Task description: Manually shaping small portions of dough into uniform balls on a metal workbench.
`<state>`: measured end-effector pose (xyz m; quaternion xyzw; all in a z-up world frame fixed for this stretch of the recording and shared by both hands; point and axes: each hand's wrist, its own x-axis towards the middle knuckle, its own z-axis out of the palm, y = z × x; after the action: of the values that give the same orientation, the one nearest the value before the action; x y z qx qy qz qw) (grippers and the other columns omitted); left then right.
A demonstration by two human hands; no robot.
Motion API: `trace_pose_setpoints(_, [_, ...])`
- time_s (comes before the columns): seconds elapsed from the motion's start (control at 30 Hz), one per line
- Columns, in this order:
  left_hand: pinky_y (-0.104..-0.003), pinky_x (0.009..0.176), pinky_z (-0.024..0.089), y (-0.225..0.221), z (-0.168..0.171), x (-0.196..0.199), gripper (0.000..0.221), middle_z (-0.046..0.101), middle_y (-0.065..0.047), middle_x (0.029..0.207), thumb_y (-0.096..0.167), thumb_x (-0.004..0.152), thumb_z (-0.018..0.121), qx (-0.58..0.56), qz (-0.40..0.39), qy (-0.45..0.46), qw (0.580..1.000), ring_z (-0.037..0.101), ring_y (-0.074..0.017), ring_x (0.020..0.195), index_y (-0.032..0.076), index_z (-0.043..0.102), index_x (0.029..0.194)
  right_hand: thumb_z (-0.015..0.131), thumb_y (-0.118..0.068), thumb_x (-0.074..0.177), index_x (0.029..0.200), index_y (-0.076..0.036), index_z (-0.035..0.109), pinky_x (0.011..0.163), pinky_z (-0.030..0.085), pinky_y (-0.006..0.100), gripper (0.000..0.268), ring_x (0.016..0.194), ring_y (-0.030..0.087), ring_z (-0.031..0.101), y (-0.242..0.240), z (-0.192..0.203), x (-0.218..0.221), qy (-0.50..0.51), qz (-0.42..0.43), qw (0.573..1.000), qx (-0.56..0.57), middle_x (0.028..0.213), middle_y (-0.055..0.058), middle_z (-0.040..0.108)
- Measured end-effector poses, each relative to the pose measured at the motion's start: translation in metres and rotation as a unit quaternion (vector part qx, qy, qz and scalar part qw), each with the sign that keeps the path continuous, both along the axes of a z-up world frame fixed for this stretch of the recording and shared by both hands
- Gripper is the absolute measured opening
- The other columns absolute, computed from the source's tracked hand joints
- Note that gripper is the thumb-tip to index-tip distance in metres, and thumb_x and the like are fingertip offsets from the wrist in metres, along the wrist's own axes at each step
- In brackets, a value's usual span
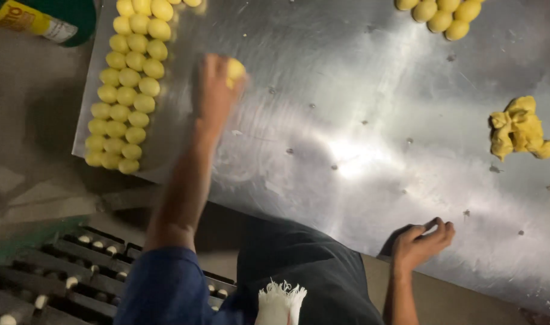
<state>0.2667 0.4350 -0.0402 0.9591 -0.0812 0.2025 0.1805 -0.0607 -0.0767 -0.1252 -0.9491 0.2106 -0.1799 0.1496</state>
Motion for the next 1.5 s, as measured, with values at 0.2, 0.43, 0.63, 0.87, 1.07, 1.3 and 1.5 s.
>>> trace_pose_setpoints(0.2, [-0.048,0.095,0.051,0.119,-0.046,0.109,0.041,0.053,-0.014,0.125,0.024,0.097,0.082,0.048,0.041,-0.006,0.998,0.055,-0.0362,0.114,-0.001,0.061,0.122,0.047,-0.008,0.107,0.150,0.013,0.041,0.127,0.026,0.061,0.048,0.153,0.051,0.030,0.090,0.002,0.015,0.032,-0.053,0.998,-0.010,0.163,0.034,0.031])
trace_pose_setpoints(0.43, [-0.045,0.100,0.052,0.125,-0.070,0.129,0.054,0.049,-0.019,0.130,0.026,0.096,0.082,0.117,0.058,0.000,0.991,0.052,-0.0387,0.123,-0.007,0.054,0.127,0.043,-0.005,0.104,0.145,0.010,0.044,0.122,0.033,0.058,0.044,0.149,0.051,0.035,0.091,-0.004,0.025,0.048,-0.116,0.992,-0.009,0.160,0.034,0.034])
trace_pose_setpoints(0.63, [-0.046,0.099,0.052,0.109,-0.015,0.100,0.071,0.050,-0.018,0.132,0.030,0.095,0.087,0.063,0.046,0.040,0.996,0.050,-0.0398,0.125,-0.004,0.047,0.143,0.043,-0.006,0.104,0.144,0.007,0.047,0.122,0.034,0.058,0.043,0.147,0.049,0.039,0.099,0.008,0.028,0.035,-0.117,0.992,-0.023,0.157,0.031,0.040])
trace_pose_setpoints(0.87, [-0.052,0.103,0.049,0.131,-0.033,0.077,0.060,0.052,-0.020,0.139,0.021,0.094,0.084,0.022,0.068,0.123,0.990,0.051,-0.0431,0.128,0.001,0.054,0.143,0.045,-0.006,0.100,0.144,0.009,0.048,0.122,0.031,0.059,0.047,0.148,0.050,0.038,0.109,0.019,0.033,0.026,-0.122,0.992,-0.002,0.157,0.032,0.040])
trace_pose_setpoints(1.07, [-0.056,0.112,0.038,0.100,-0.013,0.072,0.058,0.051,-0.029,0.145,0.026,0.101,0.078,0.007,0.038,0.125,0.991,0.047,-0.0492,0.135,-0.003,0.054,0.146,0.046,-0.003,0.100,0.141,0.009,0.051,0.120,0.032,0.058,0.043,0.146,0.049,0.037,0.095,0.018,0.029,-0.016,-0.099,0.995,0.026,0.154,0.034,0.041])
trace_pose_setpoints(1.3, [-0.066,0.119,0.018,-0.069,-0.022,-0.028,0.082,0.025,-0.031,0.164,0.042,0.099,0.067,-0.043,-0.165,0.206,0.964,0.019,-0.0507,0.152,-0.003,0.033,0.159,0.062,-0.009,0.103,0.119,-0.006,0.071,0.090,0.051,0.043,0.019,0.096,0.030,0.058,0.003,0.013,0.029,0.038,-0.182,0.967,0.177,0.111,0.016,0.060])
trace_pose_setpoints(1.5, [-0.064,0.123,0.012,-0.154,-0.025,-0.124,0.072,0.012,-0.034,0.168,0.035,0.106,0.052,-0.026,-0.163,0.210,0.964,0.009,-0.0532,0.155,-0.006,0.029,0.160,0.060,-0.006,0.102,0.139,-0.007,0.057,0.096,0.057,0.036,0.037,0.116,0.026,0.062,-0.123,0.032,0.117,-0.063,-0.139,0.962,0.225,0.139,0.014,0.057])
